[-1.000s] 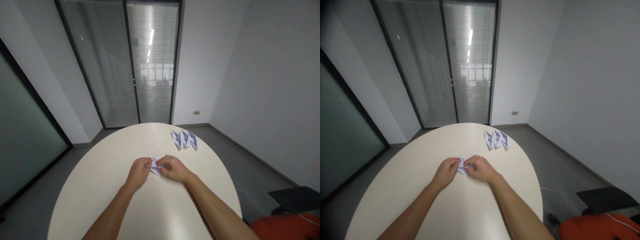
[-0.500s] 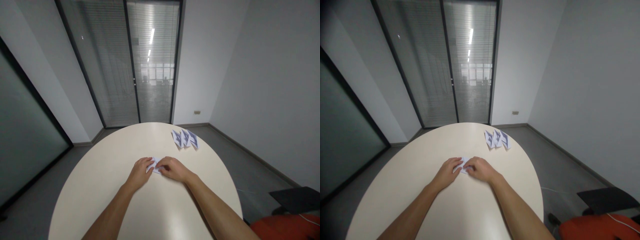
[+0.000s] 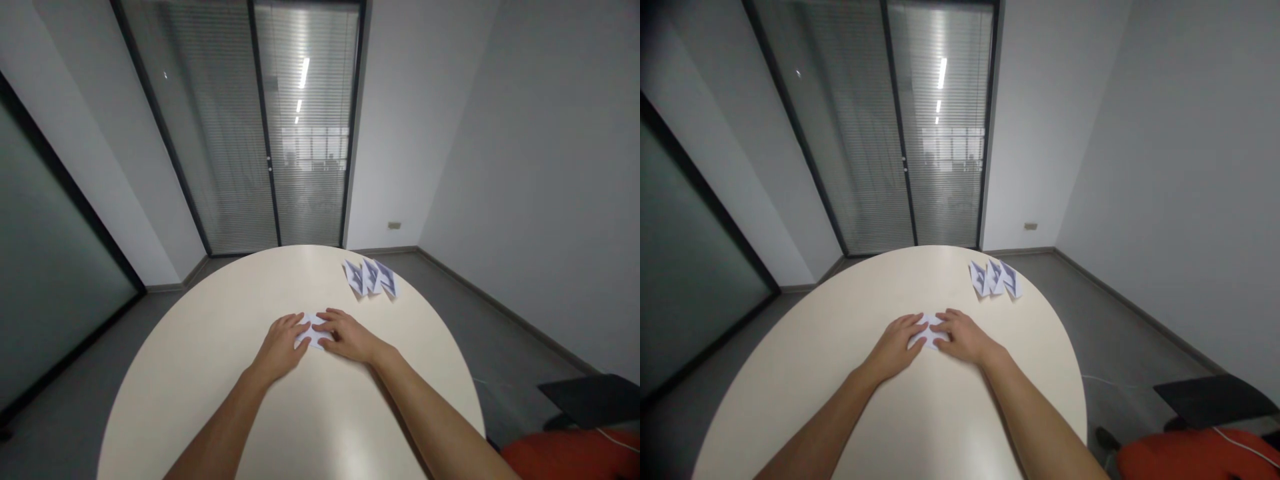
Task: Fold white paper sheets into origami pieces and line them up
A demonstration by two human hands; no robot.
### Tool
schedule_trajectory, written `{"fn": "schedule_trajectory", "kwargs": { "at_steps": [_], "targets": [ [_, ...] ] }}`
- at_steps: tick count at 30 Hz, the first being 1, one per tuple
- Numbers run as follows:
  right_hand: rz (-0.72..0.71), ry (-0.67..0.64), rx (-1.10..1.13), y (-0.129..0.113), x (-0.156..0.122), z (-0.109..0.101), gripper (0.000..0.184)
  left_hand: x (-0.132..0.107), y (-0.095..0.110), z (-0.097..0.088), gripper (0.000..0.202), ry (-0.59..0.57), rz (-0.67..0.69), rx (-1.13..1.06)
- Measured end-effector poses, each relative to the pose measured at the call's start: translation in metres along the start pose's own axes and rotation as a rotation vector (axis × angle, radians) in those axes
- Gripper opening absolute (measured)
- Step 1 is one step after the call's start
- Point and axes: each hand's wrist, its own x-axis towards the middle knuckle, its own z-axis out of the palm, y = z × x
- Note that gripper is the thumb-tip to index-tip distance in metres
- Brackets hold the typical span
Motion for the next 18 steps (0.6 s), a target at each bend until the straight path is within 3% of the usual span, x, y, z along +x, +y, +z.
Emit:
{"fn": "schedule_trajectory", "kwargs": {
  "at_steps": [6, 12, 18],
  "targets": [
    [-0.006, -0.019, 0.008, -0.001, 0.0, 0.001, 0.04, 0.0, 0.002, -0.002, 0.035, 0.011, 0.0, -0.017],
    [0.094, 0.125, 0.038, -0.003, 0.003, 0.005, 0.026, -0.001, 0.007, -0.005, 0.037, 0.016, -0.005, -0.018],
    [0.123, 0.178, 0.065, -0.003, 0.01, 0.013, 0.029, 0.0, 0.005, 0.001, 0.039, 0.054, -0.012, -0.059]
  ]
}}
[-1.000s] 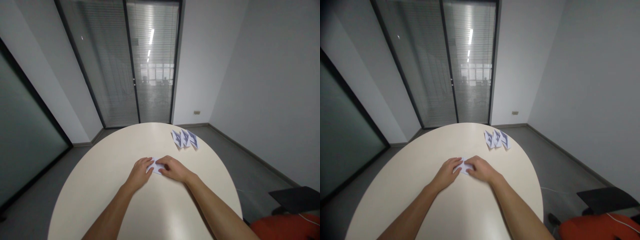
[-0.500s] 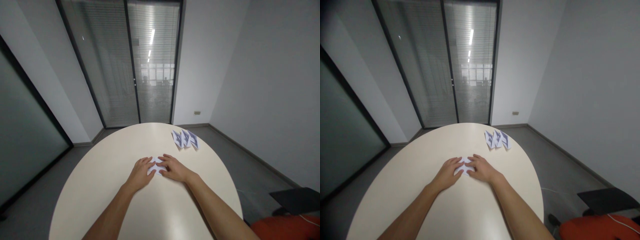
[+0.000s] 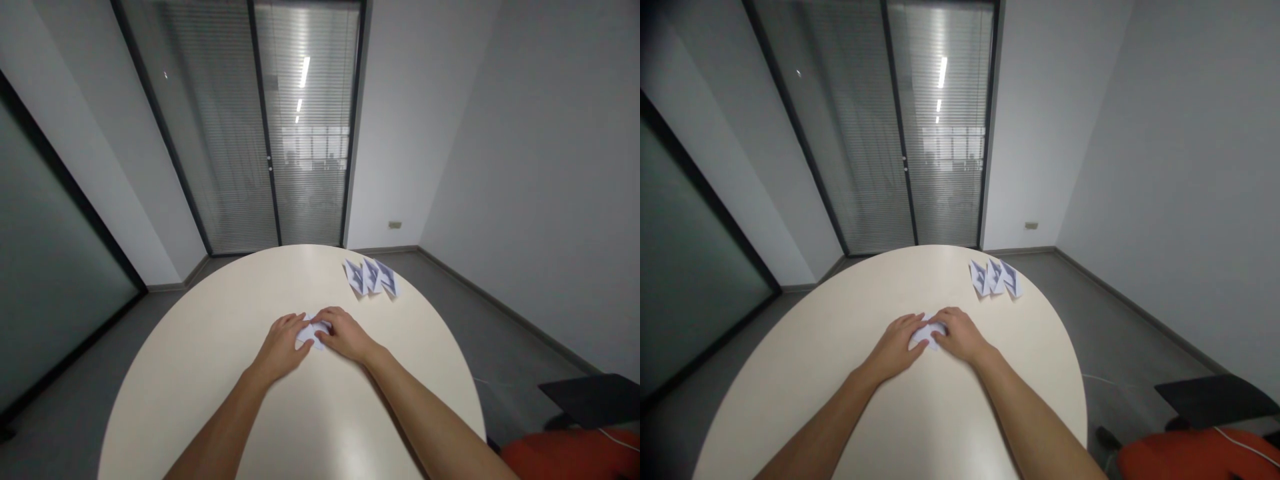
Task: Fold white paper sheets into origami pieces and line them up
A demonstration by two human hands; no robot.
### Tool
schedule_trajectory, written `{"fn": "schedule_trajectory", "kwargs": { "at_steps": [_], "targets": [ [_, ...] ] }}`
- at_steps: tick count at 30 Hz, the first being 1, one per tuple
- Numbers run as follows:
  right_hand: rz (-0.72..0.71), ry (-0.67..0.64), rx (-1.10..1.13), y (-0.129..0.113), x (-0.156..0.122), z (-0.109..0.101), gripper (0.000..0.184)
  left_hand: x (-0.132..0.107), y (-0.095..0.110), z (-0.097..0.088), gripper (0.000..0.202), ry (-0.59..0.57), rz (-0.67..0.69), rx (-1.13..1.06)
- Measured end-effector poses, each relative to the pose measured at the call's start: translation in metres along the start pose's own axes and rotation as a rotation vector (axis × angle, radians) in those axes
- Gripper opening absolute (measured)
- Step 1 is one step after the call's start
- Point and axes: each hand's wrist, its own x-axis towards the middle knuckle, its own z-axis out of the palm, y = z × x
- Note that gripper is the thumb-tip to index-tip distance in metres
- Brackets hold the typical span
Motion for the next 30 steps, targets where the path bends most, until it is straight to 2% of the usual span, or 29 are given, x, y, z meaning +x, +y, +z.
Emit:
{"fn": "schedule_trajectory", "kwargs": {
  "at_steps": [6, 19, 30],
  "targets": [
    [0.034, 0.019, -0.015, 0.001, 0.0, 0.003, 0.026, 0.0, -0.002, 0.003, 0.04, 0.008, -0.011, 0.007],
    [-0.021, -0.078, 0.096, 0.012, -0.005, -0.004, 0.049, -0.002, -0.003, 0.0, 0.039, -0.024, -0.024, 0.022],
    [0.037, -0.013, 0.019, 0.0, 0.0, -0.005, 0.039, -0.001, 0.0, -0.002, 0.039, -0.016, -0.008, 0.042]
  ]
}}
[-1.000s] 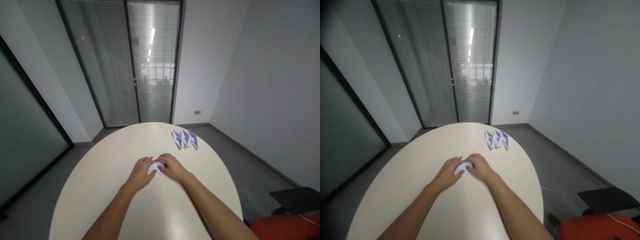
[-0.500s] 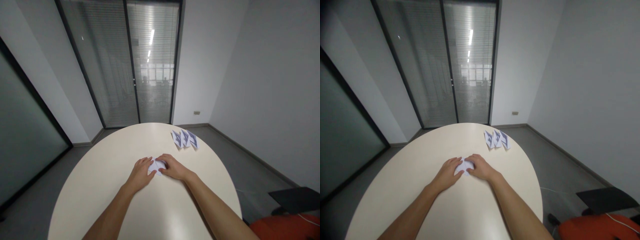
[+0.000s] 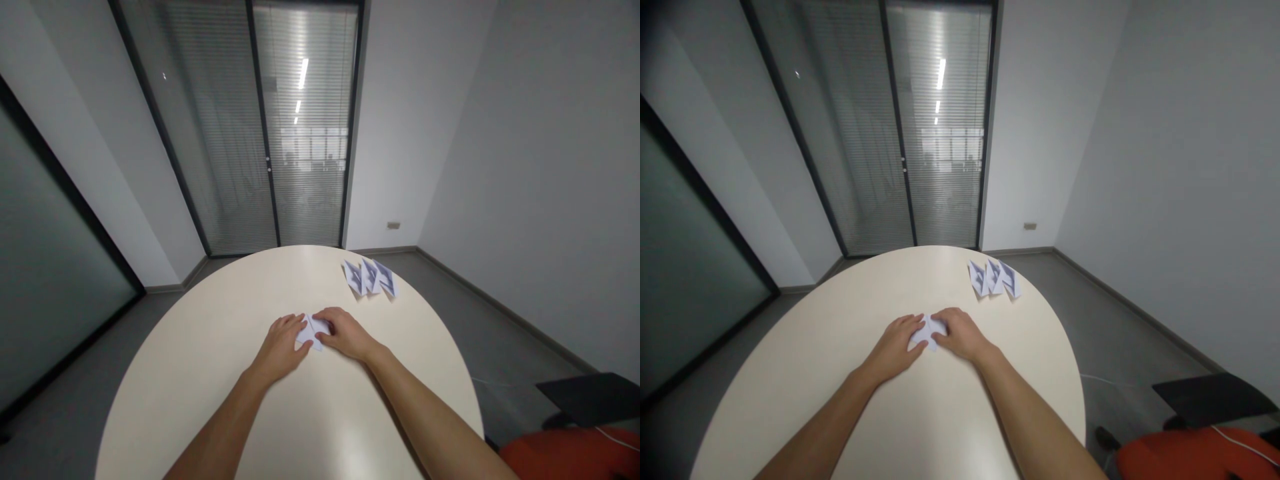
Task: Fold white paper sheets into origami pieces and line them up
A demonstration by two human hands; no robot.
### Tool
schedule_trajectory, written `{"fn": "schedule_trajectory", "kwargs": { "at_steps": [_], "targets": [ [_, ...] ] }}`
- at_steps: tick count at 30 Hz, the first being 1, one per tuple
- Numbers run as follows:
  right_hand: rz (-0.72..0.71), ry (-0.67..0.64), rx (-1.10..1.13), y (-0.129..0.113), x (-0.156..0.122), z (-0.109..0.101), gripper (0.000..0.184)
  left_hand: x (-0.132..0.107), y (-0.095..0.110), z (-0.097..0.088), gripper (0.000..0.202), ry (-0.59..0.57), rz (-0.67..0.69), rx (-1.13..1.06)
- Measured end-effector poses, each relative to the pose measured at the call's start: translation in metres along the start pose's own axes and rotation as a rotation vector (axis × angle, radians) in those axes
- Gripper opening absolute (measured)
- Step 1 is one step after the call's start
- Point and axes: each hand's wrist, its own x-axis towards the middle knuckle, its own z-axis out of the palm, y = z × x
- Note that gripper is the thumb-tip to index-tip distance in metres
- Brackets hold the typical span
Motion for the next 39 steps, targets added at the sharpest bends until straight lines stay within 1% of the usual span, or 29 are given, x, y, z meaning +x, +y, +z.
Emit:
{"fn": "schedule_trajectory", "kwargs": {
  "at_steps": [10, 13, 17, 22, 25, 28, 31, 33, 35, 37, 39],
  "targets": [
    [0.1, 0.016, -0.056, 0.001, 0.002, 0.005, 0.034, 0.002, 0.004, -0.003, 0.04, -0.035, -0.009, 0.053],
    [0.065, -0.002, -0.041, -0.001, 0.001, 0.003, 0.036, 0.002, 0.005, -0.004, 0.041, -0.04, -0.003, 0.064],
    [0.037, -0.038, -0.016, -0.001, -0.001, -0.003, 0.044, 0.001, 0.005, -0.005, 0.041, -0.045, -0.006, 0.064],
    [-0.049, -0.138, 0.05, 0.005, -0.004, -0.008, 0.052, -0.001, 0.001, -0.001, 0.04, -0.03, -0.002, 0.048],
    [-0.08, -0.153, 0.067, 0.008, -0.005, -0.009, 0.056, -0.001, -0.003, 0.002, 0.04, -0.022, 0.008, 0.043],
    [-0.081, -0.138, 0.077, 0.007, -0.006, -0.01, 0.06, -0.002, -0.005, 0.003, 0.044, -0.001, 0.018, 0.025],
    [-0.062, -0.123, 0.13, 0.002, -0.006, -0.011, 0.064, -0.001, -0.005, 0.004, 0.052, 0.039, 0.01, -0.016],
    [-0.038, -0.118, 0.178, -0.002, -0.006, -0.011, 0.07, -0.001, -0.005, 0.004, 0.058, 0.074, -0.016, -0.051],
    [-0.024, -0.083, 0.207, -0.005, -0.006, -0.009, 0.073, 0.001, -0.006, 0.003, 0.059, 0.112, -0.049, -0.089],
    [-0.043, -0.019, 0.212, -0.007, -0.004, -0.007, 0.066, 0.003, -0.005, 0.002, 0.053, 0.149, -0.078, -0.127],
    [-0.088, 0.038, 0.204, -0.009, -0.002, -0.005, 0.051, 0.005, -0.003, -0.001, 0.042, 0.186, -0.095, -0.161]
  ]
}}
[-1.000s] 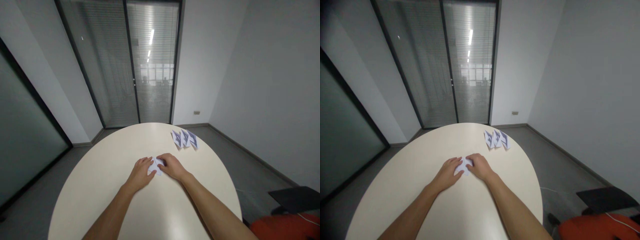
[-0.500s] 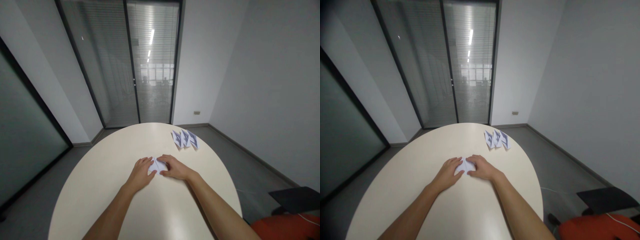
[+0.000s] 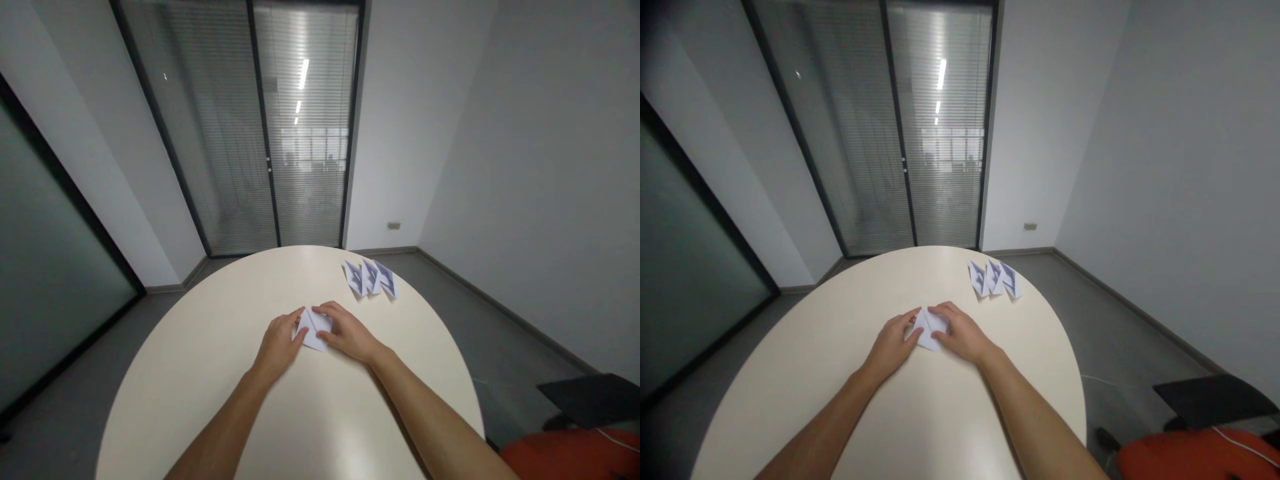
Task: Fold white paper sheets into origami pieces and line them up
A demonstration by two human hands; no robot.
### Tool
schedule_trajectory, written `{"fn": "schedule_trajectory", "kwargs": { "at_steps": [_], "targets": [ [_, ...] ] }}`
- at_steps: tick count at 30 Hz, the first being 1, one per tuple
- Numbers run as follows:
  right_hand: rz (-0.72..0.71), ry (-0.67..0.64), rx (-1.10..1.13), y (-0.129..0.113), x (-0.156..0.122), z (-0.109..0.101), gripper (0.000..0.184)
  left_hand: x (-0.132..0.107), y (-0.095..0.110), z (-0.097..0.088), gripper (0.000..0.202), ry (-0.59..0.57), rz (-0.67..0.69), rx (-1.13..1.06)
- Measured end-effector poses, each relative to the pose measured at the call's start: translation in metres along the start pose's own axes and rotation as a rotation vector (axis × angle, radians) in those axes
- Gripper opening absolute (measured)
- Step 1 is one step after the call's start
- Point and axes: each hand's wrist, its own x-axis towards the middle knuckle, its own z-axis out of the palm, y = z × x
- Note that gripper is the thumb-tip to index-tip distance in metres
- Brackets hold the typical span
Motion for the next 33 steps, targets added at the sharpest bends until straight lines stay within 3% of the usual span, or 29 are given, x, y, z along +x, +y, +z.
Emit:
{"fn": "schedule_trajectory", "kwargs": {
  "at_steps": [3, 6, 11, 15, 20, 25, 33],
  "targets": [
    [-0.049, 0.073, -0.032, -0.004, 0.002, 0.0, 0.031, 0.002, 0.009, -0.005, 0.026, 0.065, -0.001, -0.022],
    [-0.094, 0.152, -0.077, -0.008, 0.003, -0.001, 0.02, 0.002, 0.02, -0.01, 0.014, 0.115, 0.085, -0.025],
    [-0.221, 0.211, -0.112, -0.012, 0.003, -0.002, 0.014, 0.002, 0.032, -0.017, 0.018, 0.156, 0.189, -0.022],
    [-0.225, 0.216, -0.13, -0.015, 0.004, -0.002, 0.017, 0.002, 0.033, -0.021, 0.022, 0.14, 0.213, 0.001],
    [-0.168, 0.193, -0.074, -0.014, 0.003, -0.002, 0.023, 0.002, 0.032, -0.022, 0.027, 0.115, 0.185, -0.005],
    [-0.109, 0.266, 0.071, -0.012, 0.003, 0.001, 0.024, 0.001, 0.033, -0.022, 0.028, 0.106, 0.154, -0.077],
    [-0.036, 0.364, 0.136, -0.006, 0.004, -0.003, 0.023, 0.003, 0.024, -0.021, 0.027, 0.113, -0.032, -0.225]
  ]
}}
